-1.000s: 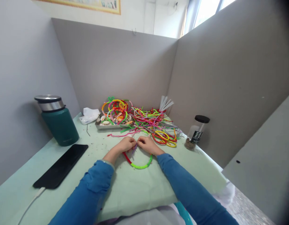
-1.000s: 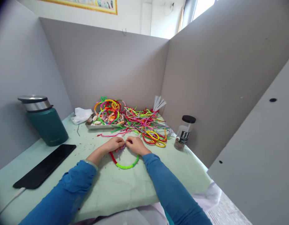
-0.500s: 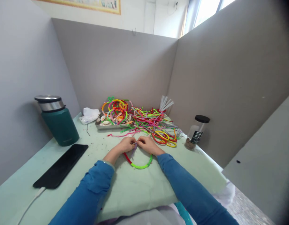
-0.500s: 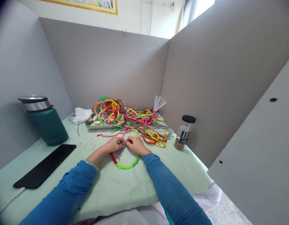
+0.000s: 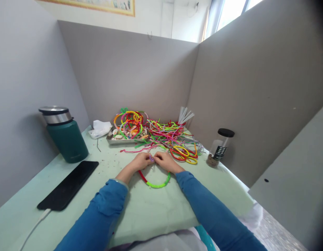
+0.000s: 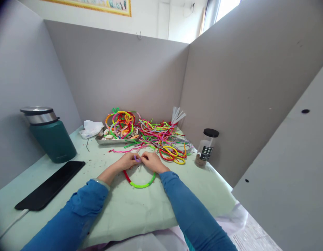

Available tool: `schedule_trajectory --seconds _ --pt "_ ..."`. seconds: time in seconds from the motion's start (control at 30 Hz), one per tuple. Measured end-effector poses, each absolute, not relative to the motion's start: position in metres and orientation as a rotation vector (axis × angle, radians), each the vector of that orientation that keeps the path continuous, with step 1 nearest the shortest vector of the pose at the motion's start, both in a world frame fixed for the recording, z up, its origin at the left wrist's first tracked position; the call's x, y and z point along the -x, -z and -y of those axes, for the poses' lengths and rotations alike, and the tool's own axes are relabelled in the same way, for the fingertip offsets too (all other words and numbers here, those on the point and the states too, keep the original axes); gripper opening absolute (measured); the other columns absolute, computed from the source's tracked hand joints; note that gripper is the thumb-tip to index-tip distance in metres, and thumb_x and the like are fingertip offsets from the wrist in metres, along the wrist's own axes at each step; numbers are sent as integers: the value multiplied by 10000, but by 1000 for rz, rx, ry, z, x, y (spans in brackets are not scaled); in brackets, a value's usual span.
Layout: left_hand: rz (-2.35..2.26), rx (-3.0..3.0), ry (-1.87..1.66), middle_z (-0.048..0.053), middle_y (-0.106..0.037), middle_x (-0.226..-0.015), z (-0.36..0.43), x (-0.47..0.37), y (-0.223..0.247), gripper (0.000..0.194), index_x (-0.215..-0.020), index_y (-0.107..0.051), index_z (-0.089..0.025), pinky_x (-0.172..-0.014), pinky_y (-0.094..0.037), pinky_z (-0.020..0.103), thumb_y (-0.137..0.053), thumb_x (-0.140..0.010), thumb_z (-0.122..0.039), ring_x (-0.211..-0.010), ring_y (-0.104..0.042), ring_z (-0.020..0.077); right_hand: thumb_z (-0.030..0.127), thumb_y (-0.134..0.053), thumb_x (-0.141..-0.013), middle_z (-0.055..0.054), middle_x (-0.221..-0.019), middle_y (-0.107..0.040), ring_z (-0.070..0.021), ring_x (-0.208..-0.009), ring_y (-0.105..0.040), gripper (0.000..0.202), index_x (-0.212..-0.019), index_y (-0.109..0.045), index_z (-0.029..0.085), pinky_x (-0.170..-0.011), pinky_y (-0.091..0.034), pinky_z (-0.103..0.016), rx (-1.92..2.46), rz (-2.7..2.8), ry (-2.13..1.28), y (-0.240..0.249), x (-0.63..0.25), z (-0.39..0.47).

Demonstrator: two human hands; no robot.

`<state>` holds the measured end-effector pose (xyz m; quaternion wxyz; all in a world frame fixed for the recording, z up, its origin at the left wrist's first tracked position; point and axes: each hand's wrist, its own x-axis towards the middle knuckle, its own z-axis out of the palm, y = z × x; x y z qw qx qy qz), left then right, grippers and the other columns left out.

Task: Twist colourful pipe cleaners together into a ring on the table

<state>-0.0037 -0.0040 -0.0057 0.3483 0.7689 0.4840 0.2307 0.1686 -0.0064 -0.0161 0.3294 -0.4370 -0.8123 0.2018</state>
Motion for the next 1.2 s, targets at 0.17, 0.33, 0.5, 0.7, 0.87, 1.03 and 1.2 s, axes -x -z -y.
schedule_trajectory --seconds 0.17,0.33,0.5,0.7,0.87,1.03,1.2 --pt "-1253 -1966 -605 -42 -470 -492 0 4 10 266 -660 -522 -158 -416 -306 217 -501 -763 -402 -378 -407 83 203 -495 -831 11 -629 -568 -96 -591 -461 178 -686 -586 154 -548 -277 -215 1134 2128 -505 16 -169 6" --pt "-1299 -1949 -565 -44 -421 -413 2 4 5 330 -597 -490 -169 -408 -301 224 -444 -802 -423 -364 -405 99 213 -492 -844 6 -638 -576 -101 -602 -470 186 -694 -584 155 -560 -289 -216 1140 2126 -507 17 -170 6" --pt "-1296 -1940 -570 -35 -445 -433 6 4 -1 333 -607 -495 -166 -402 -298 220 -440 -801 -433 -373 -414 100 233 -491 -852 9 -638 -576 -101 -599 -469 193 -705 -593 162 -557 -290 -216 1130 2134 -508 18 -170 6" --pt "-1299 -1867 -577 -29 -438 -431 7 3 -2 330 -587 -490 -163 -388 -292 217 -463 -788 -423 -361 -404 91 218 -505 -837 7 -660 -592 -105 -609 -473 152 -771 -633 169 -565 -302 -215 1116 2156 -502 17 -170 9" --pt "-1291 -1823 -588 -23 -452 -445 7 1 -2 362 -568 -479 -164 -386 -287 222 -460 -789 -451 -350 -394 83 224 -530 -823 6 -680 -601 -105 -613 -474 131 -805 -649 173 -567 -304 -214 1080 2162 -480 20 -171 8" --pt "-1291 -1816 -591 -25 -455 -440 8 0 -5 371 -557 -479 -163 -390 -287 226 -471 -784 -456 -350 -392 82 225 -524 -826 7 -670 -598 -104 -606 -474 138 -787 -645 172 -562 -300 -214 1070 2162 -457 23 -170 5" --pt "-1306 -1799 -597 -30 -475 -469 10 -2 -7 329 -587 -480 -164 -379 -282 219 -464 -793 -421 -342 -381 73 199 -522 -812 3 -677 -609 -106 -606 -475 138 -799 -657 171 -568 -308 -216 1076 2175 -448 23 -170 5"
